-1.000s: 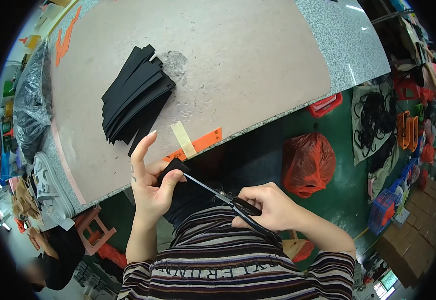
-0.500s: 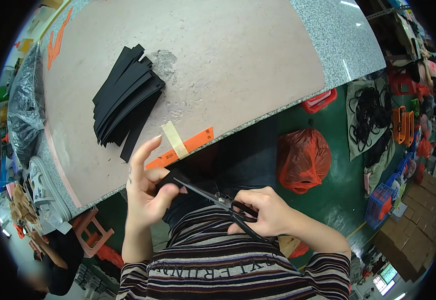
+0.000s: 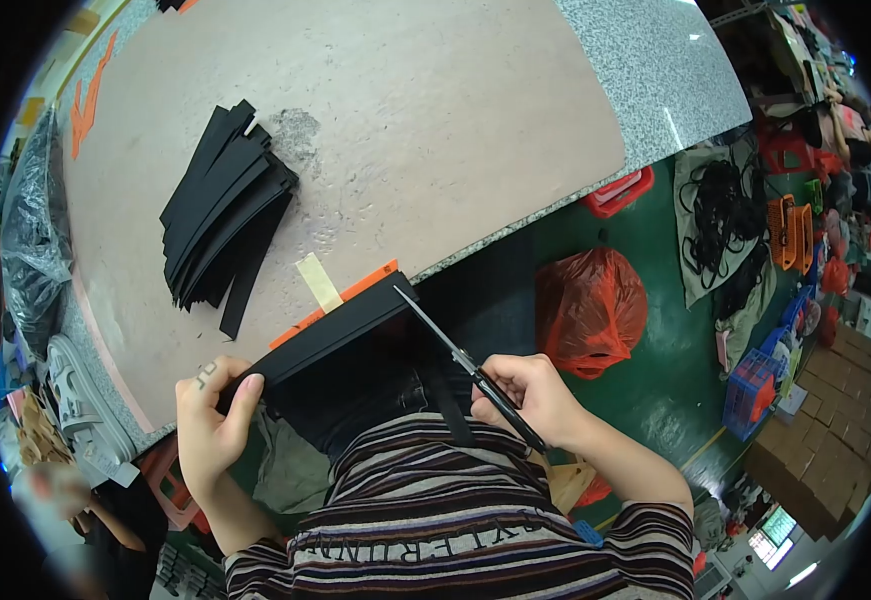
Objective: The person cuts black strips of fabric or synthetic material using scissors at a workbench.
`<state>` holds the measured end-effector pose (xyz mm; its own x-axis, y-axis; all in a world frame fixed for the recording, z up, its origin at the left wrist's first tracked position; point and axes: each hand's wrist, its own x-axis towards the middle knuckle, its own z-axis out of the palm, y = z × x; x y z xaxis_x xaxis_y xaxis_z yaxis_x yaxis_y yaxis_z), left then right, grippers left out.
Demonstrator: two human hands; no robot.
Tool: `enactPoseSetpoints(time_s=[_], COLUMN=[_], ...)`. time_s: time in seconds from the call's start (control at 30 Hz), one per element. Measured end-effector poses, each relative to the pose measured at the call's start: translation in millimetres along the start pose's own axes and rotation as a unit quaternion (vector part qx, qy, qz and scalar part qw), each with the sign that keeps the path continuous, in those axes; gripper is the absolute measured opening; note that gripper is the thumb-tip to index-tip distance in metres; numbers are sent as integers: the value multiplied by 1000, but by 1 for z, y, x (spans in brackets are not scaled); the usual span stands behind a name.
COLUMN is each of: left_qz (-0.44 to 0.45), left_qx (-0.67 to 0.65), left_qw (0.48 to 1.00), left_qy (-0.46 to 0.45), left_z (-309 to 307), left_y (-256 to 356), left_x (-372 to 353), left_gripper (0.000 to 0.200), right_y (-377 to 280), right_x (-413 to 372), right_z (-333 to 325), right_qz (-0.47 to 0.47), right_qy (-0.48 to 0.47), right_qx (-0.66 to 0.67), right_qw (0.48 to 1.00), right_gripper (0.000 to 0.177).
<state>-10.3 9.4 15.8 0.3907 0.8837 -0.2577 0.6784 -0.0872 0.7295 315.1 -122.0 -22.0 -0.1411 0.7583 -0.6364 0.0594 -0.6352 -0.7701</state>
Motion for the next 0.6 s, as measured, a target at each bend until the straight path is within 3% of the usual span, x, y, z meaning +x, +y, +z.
enactPoseSetpoints(time_s=[0.23,0.37,0.47,0.5,0.6], left_qz=[-14,-13,2,-20,-43], left_qx=[-9,-28,22,32,26], left_qw=[1000,999,999,998,998], left_qy=[-7,15,49,40,47], left_z=[6,10,18,19,19], left_y=[-4,1,1,1,2], left_x=[1,1,2,2,4], left_gripper=[10,14,8,9,9], right_y=[6,-1,2,-1,5], right_x=[7,6,5,6,6], right_z=[-3,2,-1,0,-2], right_qz=[-21,17,27,29,3], right_qy=[9,19,13,9,14], right_qx=[-35,2,9,20,-6], right_qw=[999,1000,1000,999,1000], right_gripper=[21,11,22,32,41])
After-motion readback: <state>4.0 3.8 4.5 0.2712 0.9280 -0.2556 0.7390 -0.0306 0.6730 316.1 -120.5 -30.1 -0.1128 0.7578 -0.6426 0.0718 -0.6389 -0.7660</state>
